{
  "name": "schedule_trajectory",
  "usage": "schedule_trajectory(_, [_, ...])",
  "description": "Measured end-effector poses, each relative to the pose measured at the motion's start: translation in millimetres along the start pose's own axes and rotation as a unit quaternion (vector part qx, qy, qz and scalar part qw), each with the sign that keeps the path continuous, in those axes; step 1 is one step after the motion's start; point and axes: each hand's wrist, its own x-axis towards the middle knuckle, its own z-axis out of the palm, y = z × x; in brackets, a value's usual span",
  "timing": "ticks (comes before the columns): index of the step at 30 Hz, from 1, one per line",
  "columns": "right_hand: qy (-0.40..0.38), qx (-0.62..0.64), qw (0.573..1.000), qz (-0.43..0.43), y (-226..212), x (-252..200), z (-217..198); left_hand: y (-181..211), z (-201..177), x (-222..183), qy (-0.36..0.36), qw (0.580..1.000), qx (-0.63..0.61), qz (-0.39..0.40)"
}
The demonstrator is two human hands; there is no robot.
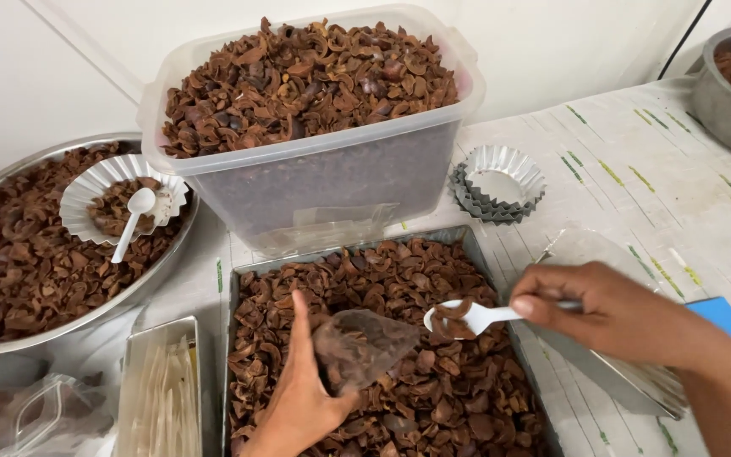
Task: Filling small plastic containers with dried organic material using a small plastic spoon
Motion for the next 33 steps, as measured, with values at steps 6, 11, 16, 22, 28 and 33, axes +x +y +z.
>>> schedule_trajectory(6, [-0.085, -0.203, 0.964, 0.152, -105.4, 13.4, -12.5, -5.8, 2.0, 1.3, -0.032, 0.997, 0.067, 0.006])
schedule_trajectory(11, [0.002, -0.319, 0.944, -0.087, -100.5, 16.5, 28.3, -0.1, 0.8, -1.8, -0.037, 0.998, 0.055, -0.008])
schedule_trajectory(16, [0.116, -0.333, 0.909, -0.22, -78.1, -6.3, 25.4, -4.3, -0.5, 0.3, -0.035, 0.997, 0.06, 0.02])
schedule_trajectory(22, [-0.003, -0.392, 0.909, 0.142, 0.4, -14.7, 27.0, 0.0, -7.9, -2.9, -0.006, 1.0, 0.018, 0.024])
schedule_trajectory(28, [-0.127, -0.285, 0.943, 0.113, 41.1, 12.2, 72.8, 11.7, -7.2, -1.9, 0.007, 1.0, 0.002, -0.02])
schedule_trajectory(33, [-0.069, -0.095, 0.993, 0.01, 69.3, 40.4, 127.1, 16.4, -4.6, 6.5, 0.028, 0.987, 0.015, -0.156])
